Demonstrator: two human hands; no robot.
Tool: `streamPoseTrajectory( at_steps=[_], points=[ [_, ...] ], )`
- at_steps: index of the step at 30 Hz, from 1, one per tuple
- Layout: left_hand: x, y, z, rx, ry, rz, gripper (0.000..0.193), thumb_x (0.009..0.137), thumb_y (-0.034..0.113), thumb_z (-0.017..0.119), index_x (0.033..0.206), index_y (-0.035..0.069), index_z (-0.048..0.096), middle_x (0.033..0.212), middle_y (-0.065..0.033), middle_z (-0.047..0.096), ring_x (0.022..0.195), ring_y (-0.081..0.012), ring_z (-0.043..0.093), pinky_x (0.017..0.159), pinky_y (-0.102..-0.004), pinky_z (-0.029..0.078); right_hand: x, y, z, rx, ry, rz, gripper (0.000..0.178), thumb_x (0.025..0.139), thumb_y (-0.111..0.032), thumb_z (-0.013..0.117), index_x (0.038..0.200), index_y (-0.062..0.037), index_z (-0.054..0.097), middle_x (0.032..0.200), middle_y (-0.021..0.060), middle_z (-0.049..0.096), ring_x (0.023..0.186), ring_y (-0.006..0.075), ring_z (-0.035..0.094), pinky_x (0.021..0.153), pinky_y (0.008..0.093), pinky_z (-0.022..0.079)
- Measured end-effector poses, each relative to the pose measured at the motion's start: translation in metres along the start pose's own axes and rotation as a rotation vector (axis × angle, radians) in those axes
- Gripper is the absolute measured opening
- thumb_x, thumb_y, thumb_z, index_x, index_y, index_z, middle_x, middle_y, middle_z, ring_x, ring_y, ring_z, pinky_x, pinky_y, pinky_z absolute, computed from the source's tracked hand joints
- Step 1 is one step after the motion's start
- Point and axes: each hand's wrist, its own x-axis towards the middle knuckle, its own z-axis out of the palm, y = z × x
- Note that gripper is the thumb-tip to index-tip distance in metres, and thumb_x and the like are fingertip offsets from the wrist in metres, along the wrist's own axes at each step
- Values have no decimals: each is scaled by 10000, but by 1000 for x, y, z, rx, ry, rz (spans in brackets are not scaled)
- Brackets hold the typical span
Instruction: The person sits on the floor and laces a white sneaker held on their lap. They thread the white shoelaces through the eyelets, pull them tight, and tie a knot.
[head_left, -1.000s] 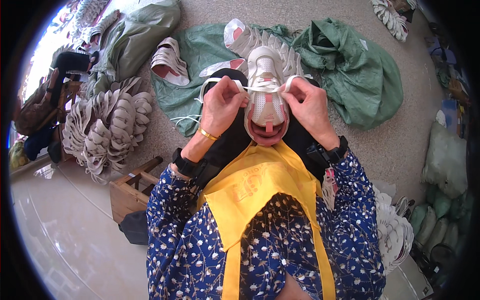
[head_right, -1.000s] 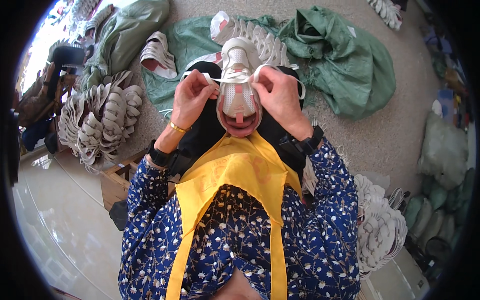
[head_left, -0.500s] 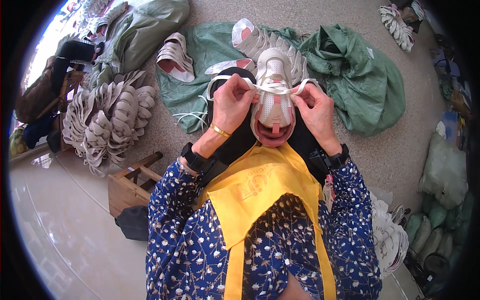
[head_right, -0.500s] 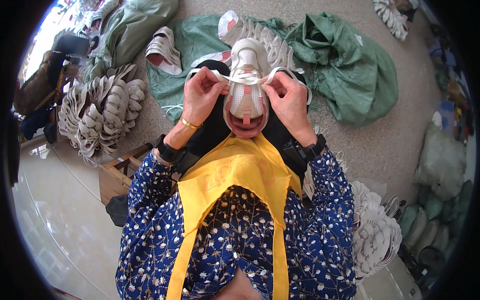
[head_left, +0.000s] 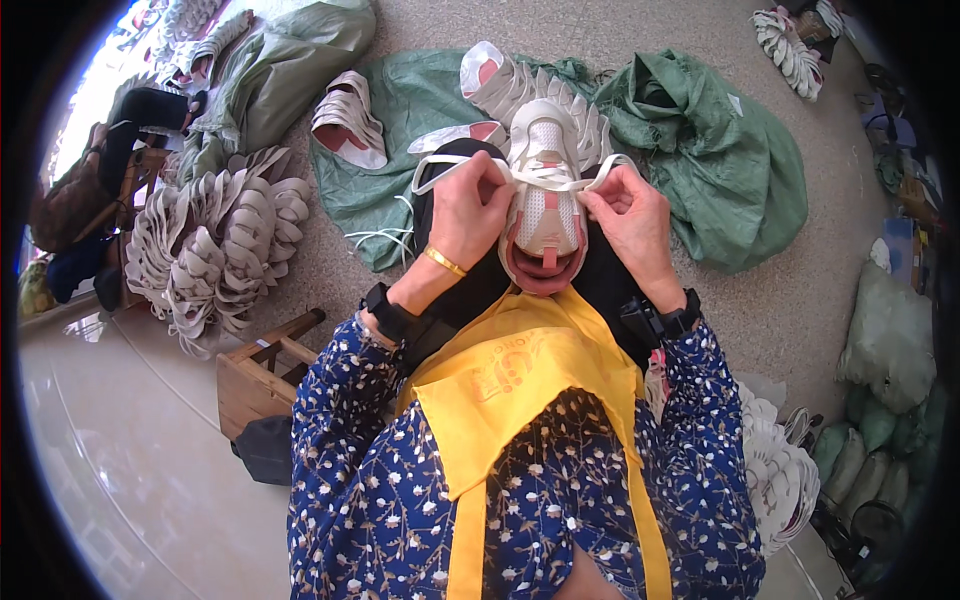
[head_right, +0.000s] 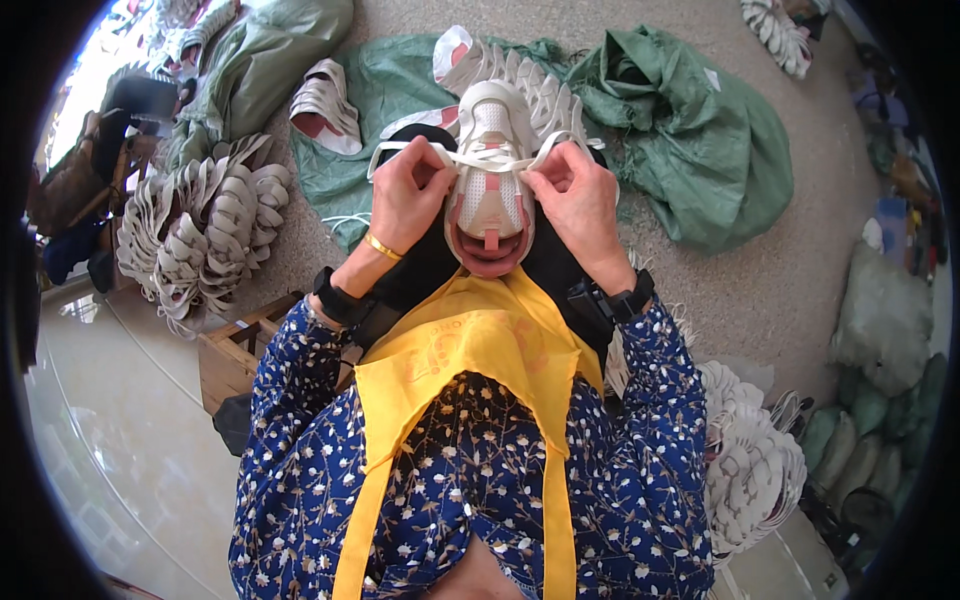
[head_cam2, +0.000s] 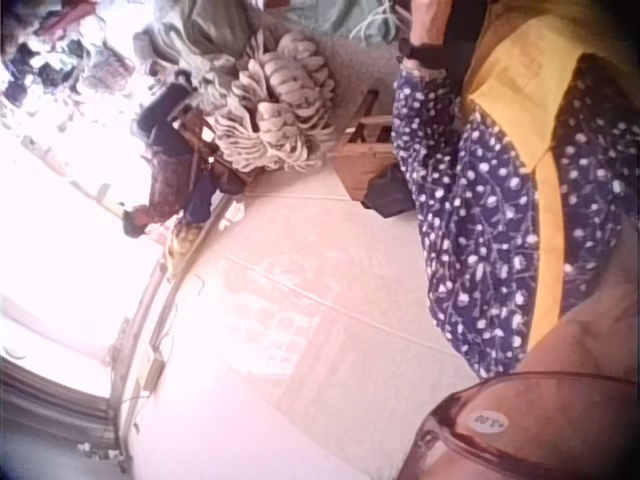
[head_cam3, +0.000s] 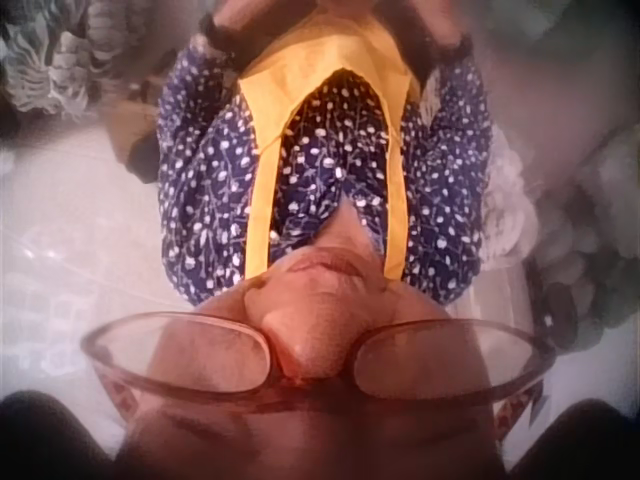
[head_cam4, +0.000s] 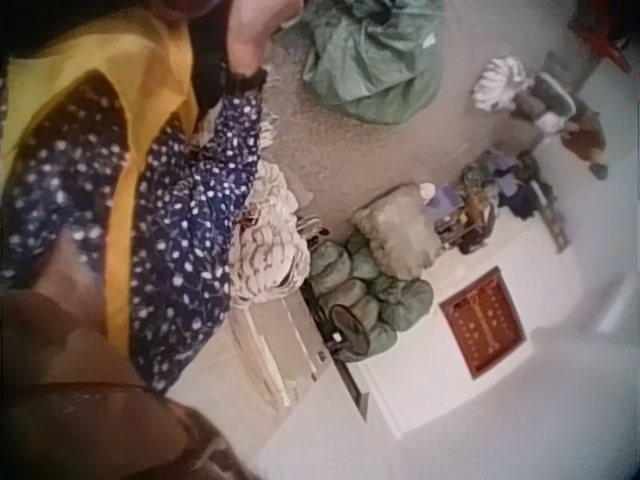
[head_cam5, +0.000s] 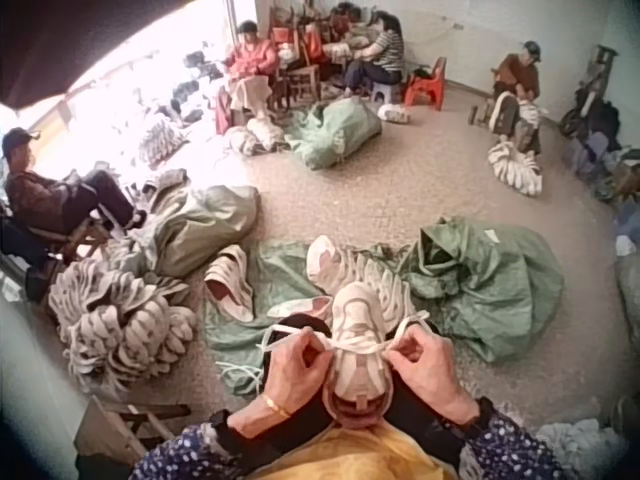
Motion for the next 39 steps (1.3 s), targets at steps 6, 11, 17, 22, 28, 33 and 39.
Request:
streamPoseTrajectory(
  at_steps=[6, 11, 17, 22, 28, 33, 39],
  points=[
    [-2, 10, 2, -25, 69, 9, 185, 826, -5, 732, 860, 10, 550, 707, -56, 605, 604, -138, 624, 587, -282, 511, -18, -29, 3, -311, 47, -266, 252, 777, -74, 821, 927, -15, 628, 857, 107, 619, 677, 259, 626, 630, 371, 514],
    [-3, 13, 3, 51, 91, 68, 185, 821, -9, 726, 879, 20, 553, 698, -50, 538, 574, -152, 557, 549, -304, 464, -15, -25, 3, -357, -43, -257, 239, 809, -56, 759, 1016, 2, 656, 985, 143, 627, 815, 287, 665, 724, 383, 545],
    [-6, 7, 8, 81, 89, 160, 150, 835, -22, 706, 888, 12, 570, 771, -71, 540, 588, -179, 566, 549, -309, 463, -7, -15, 2, -328, -22, -280, 167, 813, -40, 722, 953, 26, 659, 889, 149, 655, 761, 289, 691, 681, 377, 554],
    [-7, 9, 10, 51, 90, 154, 131, 838, -33, 697, 891, -2, 582, 781, -90, 535, 588, -187, 582, 557, -311, 479, -8, -20, 1, -319, -32, -235, 142, 827, -39, 692, 945, 30, 654, 835, 152, 662, 734, 290, 696, 665, 382, 555],
    [-12, 20, 2, 145, 12, 204, 219, 827, 37, 713, 977, -4, 559, 887, -131, 549, 760, -295, 614, 663, -376, 512, -13, -20, 6, -531, -3, -421, 136, 825, 5, 647, 960, -4, 638, 881, 140, 658, 798, 304, 683, 698, 410, 550],
    [-17, 18, 5, 302, -61, 263, 246, 827, 22, 618, 1045, -27, 515, 965, -204, 521, 927, -407, 551, 799, -474, 477, -10, -32, 8, -893, -188, -477, 103, 809, -14, 643, 911, -16, 630, 908, 132, 629, 880, 309, 664, 763, 404, 557],
    [-18, 13, 11, 343, -99, 228, 291, 798, 20, 619, 1061, -53, 516, 994, -227, 513, 959, -398, 534, 853, -460, 487, 4, -42, 4, -961, -208, -637, 102, 801, -25, 620, 894, 15, 607, 949, 135, 570, 907, 310, 636, 784, 391, 543]
  ],
)
